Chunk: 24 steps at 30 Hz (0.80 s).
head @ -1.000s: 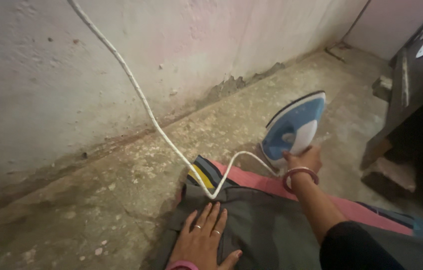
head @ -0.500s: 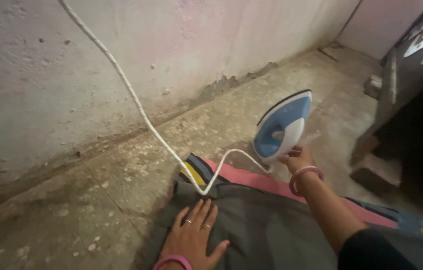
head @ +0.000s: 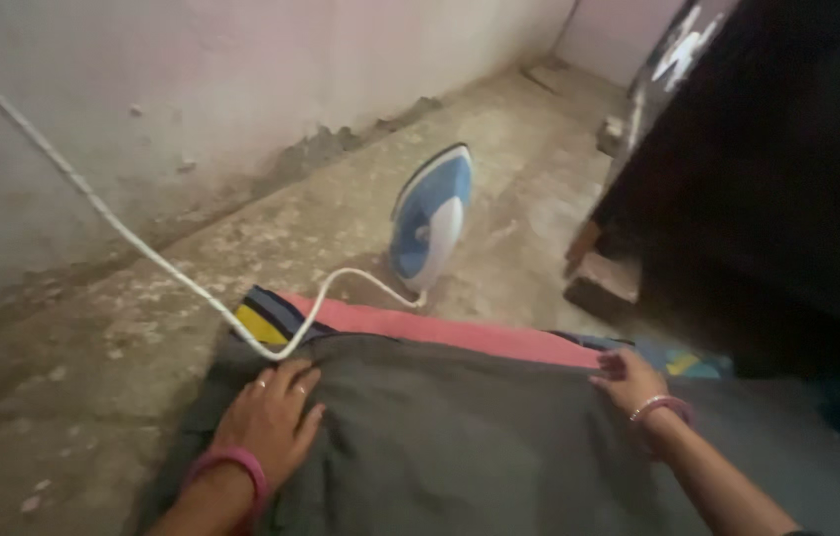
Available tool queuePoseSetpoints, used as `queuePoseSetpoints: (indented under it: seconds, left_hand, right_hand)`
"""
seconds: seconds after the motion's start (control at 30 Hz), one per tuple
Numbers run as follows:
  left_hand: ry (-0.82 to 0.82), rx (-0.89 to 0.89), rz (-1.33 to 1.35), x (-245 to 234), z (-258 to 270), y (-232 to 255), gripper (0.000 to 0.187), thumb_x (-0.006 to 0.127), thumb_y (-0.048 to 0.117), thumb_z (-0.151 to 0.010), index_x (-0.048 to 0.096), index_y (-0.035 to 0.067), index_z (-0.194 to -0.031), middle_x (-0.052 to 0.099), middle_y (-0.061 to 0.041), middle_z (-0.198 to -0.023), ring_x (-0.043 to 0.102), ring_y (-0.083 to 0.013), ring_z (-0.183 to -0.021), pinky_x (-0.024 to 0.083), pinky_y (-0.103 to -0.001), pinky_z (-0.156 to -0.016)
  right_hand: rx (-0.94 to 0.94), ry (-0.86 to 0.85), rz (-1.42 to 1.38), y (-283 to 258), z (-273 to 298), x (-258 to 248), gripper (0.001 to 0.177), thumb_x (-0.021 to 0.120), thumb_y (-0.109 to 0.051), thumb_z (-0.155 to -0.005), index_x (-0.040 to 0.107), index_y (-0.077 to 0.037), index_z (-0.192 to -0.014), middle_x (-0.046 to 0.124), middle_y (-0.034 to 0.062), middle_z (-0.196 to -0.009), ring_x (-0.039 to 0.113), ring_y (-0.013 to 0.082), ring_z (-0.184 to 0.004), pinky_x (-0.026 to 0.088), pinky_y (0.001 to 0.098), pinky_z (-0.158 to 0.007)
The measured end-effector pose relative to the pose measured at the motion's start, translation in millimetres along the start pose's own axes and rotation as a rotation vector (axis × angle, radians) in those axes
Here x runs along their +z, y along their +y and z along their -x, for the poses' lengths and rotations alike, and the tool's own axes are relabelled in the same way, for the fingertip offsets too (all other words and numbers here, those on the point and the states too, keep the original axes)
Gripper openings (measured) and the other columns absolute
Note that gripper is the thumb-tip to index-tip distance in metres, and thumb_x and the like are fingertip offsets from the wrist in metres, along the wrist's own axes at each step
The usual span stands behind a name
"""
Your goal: The person irons a dark-colored pair of trousers laid out on a patterned mat on the floor. They use a blue and white electric iron, smoothing the fabric with their hands and moving the iron back and forth across the garment. The person adjusts the trousers and continues ironing different sections.
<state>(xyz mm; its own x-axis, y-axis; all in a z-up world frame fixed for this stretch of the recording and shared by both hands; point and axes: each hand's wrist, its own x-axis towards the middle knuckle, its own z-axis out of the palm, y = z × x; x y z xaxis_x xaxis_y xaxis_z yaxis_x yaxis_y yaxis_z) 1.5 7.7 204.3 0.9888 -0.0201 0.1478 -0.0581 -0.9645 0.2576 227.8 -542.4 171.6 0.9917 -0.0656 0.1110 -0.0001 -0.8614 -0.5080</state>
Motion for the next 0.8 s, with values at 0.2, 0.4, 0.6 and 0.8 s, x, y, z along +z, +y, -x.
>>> queuePoseSetpoints:
  seconds: [0.2,0.4,0.6,0.8]
  left_hand:
    - [-0.025,-0.033,0.082,0,-55,1,0.052,0.063,0.027,-0.091,0.053,0.019,-0.142,0.048,-0.005,-0.148,0.061,-0.0304,-0.12,0.052,-0.044,-0.096]
    - [-0.084,-0.209,0.042,-5,-75,5,0.043,0.069,0.033,-0.09,0.059,0.028,-0.132,0.058,-0.005,-0.133,0.065,-0.0327,-0.113,0.055,-0.046,-0.093]
    - [0.047,-0.228,0.086,-5,-88,-1,0.02,0.069,0.031,-0.091,0.075,0.027,-0.11,0.066,-0.004,-0.119,0.068,-0.0327,-0.107,0.055,-0.047,-0.088]
    - [0.135,-0.192,0.054,2,-97,-3,0.017,0.066,0.029,-0.094,0.072,0.019,-0.105,0.066,-0.008,-0.116,0.067,-0.0355,-0.103,0.054,-0.049,-0.085]
  right_hand:
    - [0.076,-0.087,0.333,48,13,-21,0.044,0.073,-0.023,-0.09,0.067,-0.022,-0.133,0.069,0.0044,-0.136,0.066,0.0268,-0.125,0.05,0.0382,-0.11]
    - [-0.22,0.028,0.414,-1,28,-26,0.077,0.064,0.013,-0.071,0.057,-0.017,-0.141,0.05,0.0145,-0.151,0.05,0.0352,-0.136,0.034,0.0455,-0.115]
    - [-0.017,-0.138,0.487,-43,30,-34,0.036,0.07,-0.006,-0.09,0.068,-0.018,-0.124,0.065,0.0119,-0.131,0.065,0.0326,-0.119,0.052,0.0407,-0.104]
    - [-0.054,0.066,0.417,-33,4,-33,0.013,0.073,-0.007,-0.09,0.078,-0.009,-0.102,0.072,0.0169,-0.113,0.069,0.0367,-0.103,0.053,0.0466,-0.094]
